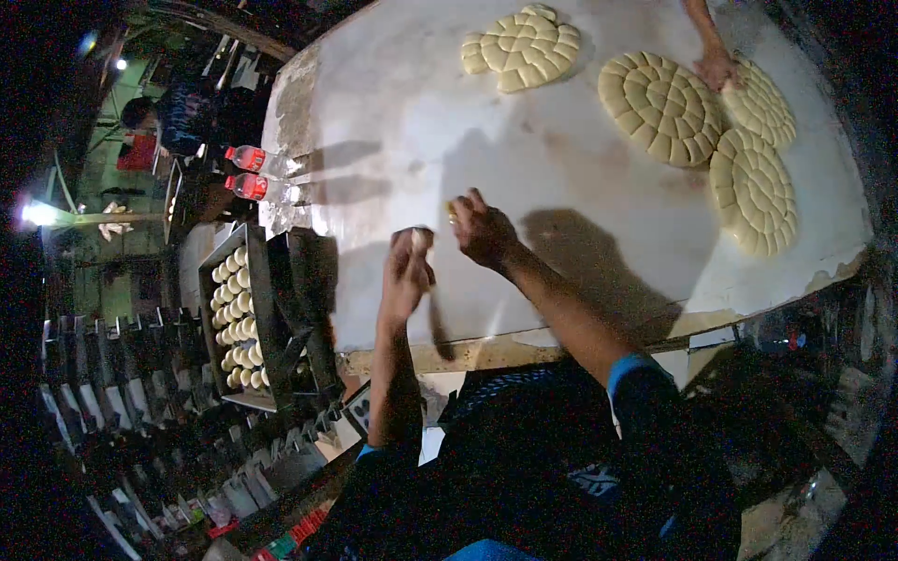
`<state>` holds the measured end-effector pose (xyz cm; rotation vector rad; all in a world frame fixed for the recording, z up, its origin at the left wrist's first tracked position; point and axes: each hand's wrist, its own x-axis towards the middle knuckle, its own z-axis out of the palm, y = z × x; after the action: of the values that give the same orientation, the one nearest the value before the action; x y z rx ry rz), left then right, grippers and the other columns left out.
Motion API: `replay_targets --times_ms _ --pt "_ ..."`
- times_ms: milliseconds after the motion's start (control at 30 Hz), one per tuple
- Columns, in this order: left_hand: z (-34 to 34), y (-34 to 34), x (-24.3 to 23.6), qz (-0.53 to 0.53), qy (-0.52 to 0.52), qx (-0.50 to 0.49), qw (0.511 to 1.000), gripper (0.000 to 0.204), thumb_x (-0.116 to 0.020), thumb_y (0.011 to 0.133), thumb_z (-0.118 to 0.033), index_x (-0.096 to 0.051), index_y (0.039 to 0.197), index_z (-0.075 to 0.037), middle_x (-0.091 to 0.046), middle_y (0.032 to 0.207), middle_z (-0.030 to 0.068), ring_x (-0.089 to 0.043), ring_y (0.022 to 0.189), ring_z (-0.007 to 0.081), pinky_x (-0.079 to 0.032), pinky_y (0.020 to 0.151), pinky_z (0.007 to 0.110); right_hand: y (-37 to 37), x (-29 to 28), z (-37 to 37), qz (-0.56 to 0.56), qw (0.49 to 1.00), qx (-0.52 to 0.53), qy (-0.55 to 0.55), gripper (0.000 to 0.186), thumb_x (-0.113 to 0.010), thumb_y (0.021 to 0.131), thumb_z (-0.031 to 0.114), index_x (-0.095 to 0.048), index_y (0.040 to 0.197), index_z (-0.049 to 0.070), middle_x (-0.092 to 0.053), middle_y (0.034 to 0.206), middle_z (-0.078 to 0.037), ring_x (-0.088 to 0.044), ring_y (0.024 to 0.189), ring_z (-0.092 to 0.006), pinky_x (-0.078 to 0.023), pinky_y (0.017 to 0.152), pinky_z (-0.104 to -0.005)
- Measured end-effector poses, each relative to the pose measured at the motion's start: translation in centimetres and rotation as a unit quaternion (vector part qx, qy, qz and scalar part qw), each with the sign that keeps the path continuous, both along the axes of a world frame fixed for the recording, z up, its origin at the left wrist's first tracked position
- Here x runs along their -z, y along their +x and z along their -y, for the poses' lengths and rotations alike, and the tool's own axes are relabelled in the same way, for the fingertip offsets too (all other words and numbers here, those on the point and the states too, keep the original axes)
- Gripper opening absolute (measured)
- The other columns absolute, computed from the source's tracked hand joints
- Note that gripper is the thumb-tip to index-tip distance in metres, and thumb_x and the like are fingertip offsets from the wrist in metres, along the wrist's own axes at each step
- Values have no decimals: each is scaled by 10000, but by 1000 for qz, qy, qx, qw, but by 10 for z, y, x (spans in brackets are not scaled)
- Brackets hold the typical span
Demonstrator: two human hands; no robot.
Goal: Placing shaped dough balls onto metal trays and organizing them.
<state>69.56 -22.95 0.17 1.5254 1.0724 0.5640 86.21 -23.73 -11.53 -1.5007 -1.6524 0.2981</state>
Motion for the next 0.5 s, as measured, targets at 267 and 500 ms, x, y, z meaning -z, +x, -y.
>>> replay_targets --times_ms 267,500 --pt "44 -68 102 -300 18 -33 953 620 -589 879 -304 -363 1401 -58 -409 1338 264 -440 1177 465 -402 956 500 11 -17 37 -139 989 -45 -21 223 -567 883 180 -496 760 8 -526 760 -169 -555 705 -381 -458 618 -443" --pt "52 -159 170 -328 430 -6 841 312 -550 849 -147 -605 1155 -125 -570 1160 118 -483 1128 327 -379 920 460 119 -29 187 157 976 -148 -22 161 -658 767 157 -557 811 39 -508 810 -111 -513 796 -311 -441 775 -470"
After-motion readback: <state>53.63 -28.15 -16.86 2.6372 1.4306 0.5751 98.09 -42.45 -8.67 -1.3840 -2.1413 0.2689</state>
